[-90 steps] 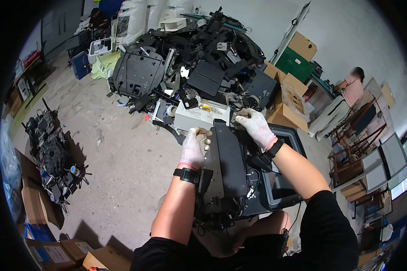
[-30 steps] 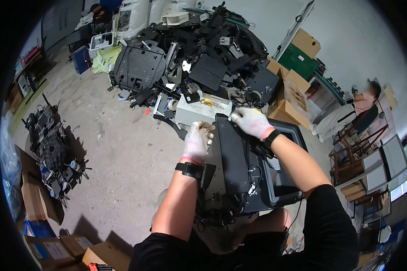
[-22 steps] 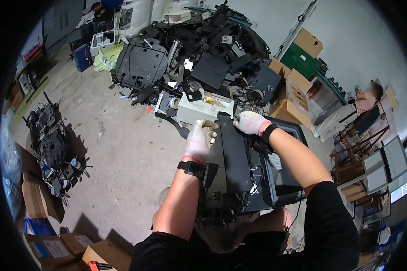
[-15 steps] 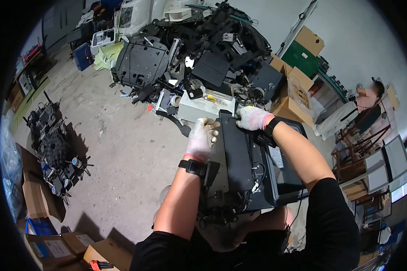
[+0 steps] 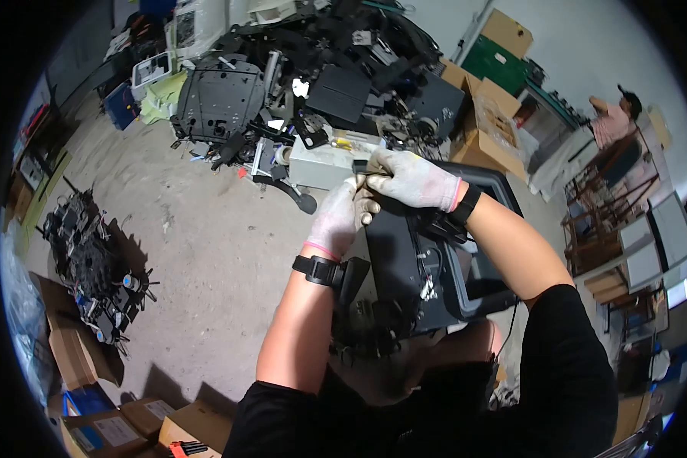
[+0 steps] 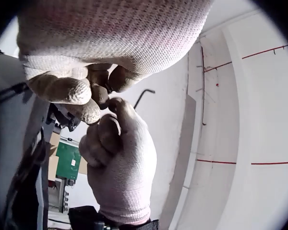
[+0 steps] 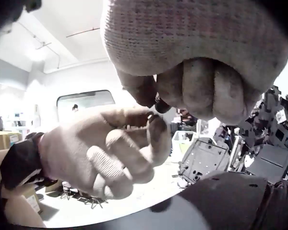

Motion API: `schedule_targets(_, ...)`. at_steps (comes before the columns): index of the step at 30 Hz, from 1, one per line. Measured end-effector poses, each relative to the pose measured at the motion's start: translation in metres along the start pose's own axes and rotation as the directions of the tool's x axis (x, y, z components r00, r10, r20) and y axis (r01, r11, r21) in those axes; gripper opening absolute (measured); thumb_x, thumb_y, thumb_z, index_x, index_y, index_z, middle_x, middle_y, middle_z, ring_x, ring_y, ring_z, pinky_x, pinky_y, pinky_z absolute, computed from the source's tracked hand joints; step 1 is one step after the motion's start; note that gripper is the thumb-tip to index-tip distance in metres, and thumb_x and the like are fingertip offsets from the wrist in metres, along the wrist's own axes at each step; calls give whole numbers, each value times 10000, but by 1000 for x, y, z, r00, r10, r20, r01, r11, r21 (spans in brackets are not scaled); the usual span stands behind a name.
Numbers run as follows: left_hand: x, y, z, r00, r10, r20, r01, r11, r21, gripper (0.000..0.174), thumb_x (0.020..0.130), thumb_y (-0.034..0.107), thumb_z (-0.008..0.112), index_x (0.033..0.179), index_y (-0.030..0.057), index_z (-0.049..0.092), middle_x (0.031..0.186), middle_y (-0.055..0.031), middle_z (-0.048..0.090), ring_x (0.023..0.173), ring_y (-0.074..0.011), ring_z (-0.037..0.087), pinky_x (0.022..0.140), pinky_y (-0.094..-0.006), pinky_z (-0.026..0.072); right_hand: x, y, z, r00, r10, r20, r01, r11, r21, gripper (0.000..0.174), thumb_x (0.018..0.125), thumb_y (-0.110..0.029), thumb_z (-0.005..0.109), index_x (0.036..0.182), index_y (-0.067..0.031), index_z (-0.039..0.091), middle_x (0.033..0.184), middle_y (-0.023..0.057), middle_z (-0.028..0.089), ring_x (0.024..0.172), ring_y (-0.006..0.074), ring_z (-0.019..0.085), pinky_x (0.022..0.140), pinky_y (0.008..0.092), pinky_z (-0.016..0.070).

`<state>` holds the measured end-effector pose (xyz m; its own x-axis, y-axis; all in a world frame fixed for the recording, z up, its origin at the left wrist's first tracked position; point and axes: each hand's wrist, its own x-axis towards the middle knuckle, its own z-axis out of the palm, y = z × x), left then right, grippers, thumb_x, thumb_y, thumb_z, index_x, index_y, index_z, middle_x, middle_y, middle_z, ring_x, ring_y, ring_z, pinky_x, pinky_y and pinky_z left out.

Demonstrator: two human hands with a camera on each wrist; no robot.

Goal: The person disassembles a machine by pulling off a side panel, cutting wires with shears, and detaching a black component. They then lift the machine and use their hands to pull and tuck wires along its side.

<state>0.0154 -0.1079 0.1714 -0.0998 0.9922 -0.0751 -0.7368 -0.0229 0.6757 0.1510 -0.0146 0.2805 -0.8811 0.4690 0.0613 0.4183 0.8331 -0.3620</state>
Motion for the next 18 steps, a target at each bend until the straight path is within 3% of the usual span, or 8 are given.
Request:
schedule_targets(2, -16, 1, 22, 999, 11, 47, -14, 998, 59, 292, 1117, 307, 437, 1099, 83, 623, 839, -2, 634, 649, -112, 595, 556, -233, 466, -29, -12, -6, 990, -83, -117, 81, 997, -19, 313, 945, -291, 652, 1058, -2, 610, 997, 255, 678, 967, 441, 666, 825, 482, 548)
schedule_targets(6, -77, -20, 75, 976, -49, 213, -24, 945, 328, 314, 1116, 359, 455, 1129, 94, 622, 813, 28, 568, 693, -71, 531, 591, -228, 399, -123, -35, -25, 985, 50, -164, -49, 999, 12, 302, 938, -280, 637, 1100, -29, 598, 929, 246, 703, 933, 438, 683, 803, 497, 544)
schedule_targets(7, -96, -34, 95, 979, -85, 187, 38, 969, 244, 323, 1110, 380, 465, 1126, 101, 627, 802, 23, 571, 671, -78, 518, 578, -243, 375, -154, -50, -30, 978, 156, -142, -158, 987, -7, 279, 935, -280, 633, 1089, -50, 599, 898, 231, 708, 907, 431, 690, 793, 498, 545)
schedule_targets(10, -140, -94, 134, 927, -98, 362, -9, 959, 283, 333, 1116, 347, 439, 1046, 89, 636, 787, 11, 576, 638, -86, 489, 571, -241, 376, -258, -50, -20, 937, 118, -329, -124, 992, 5, 218, 930, -222, 650, 1075, -63, 613, 870, 225, 705, 882, 409, 701, 772, 481, 555)
schedule_targets(12, -165, -135, 168, 912, -320, 256, 264, 937, 229, 344, 1120, 343, 431, 1049, 81, 641, 773, 16, 569, 637, -86, 491, 568, -239, 377, -320, -54, -10, 876, 296, -381, -265, 955, 134, 189, 930, -178, 645, 1064, -45, 651, 863, 215, 708, 838, 387, 713, 743, 451, 563)
schedule_targets(14, -184, -170, 191, 868, -401, 292, 311, 898, 311, 345, 1121, 348, 432, 1091, 81, 648, 778, 20, 578, 636, -79, 498, 563, -233, 385, -379, -67, -8, 797, 510, -323, -405, 849, 340, 200, 931, -170, 645, 1066, -28, 685, 871, 199, 717, 801, 361, 720, 726, 419, 565)
schedule_targets(16, -200, -203, 205, 780, -510, 362, 401, 852, 336, 297, 1117, 283, 447, 1164, 57, 634, 951, -1, 655, 663, -65, 516, 592, -211, 415, -434, -63, 7, 751, 581, -314, -478, 807, 347, 199, 929, -156, 639, 1062, -21, 697, 856, 184, 710, 772, 342, 706, 722, 390, 556)
schedule_targets(18, -201, -248, 202, 700, -517, 493, 118, 764, 634, 235, 1088, 175, 484, 1220, 37, 622, 1009, -8, 673, 681, -54, 512, 605, -207, 425, -477, -63, 12, 725, 633, -271, -504, 756, 418, 207, 940, -178, 621, 1046, -19, 701, 846, 187, 699, 763, 326, 705, 713, 387, 551)
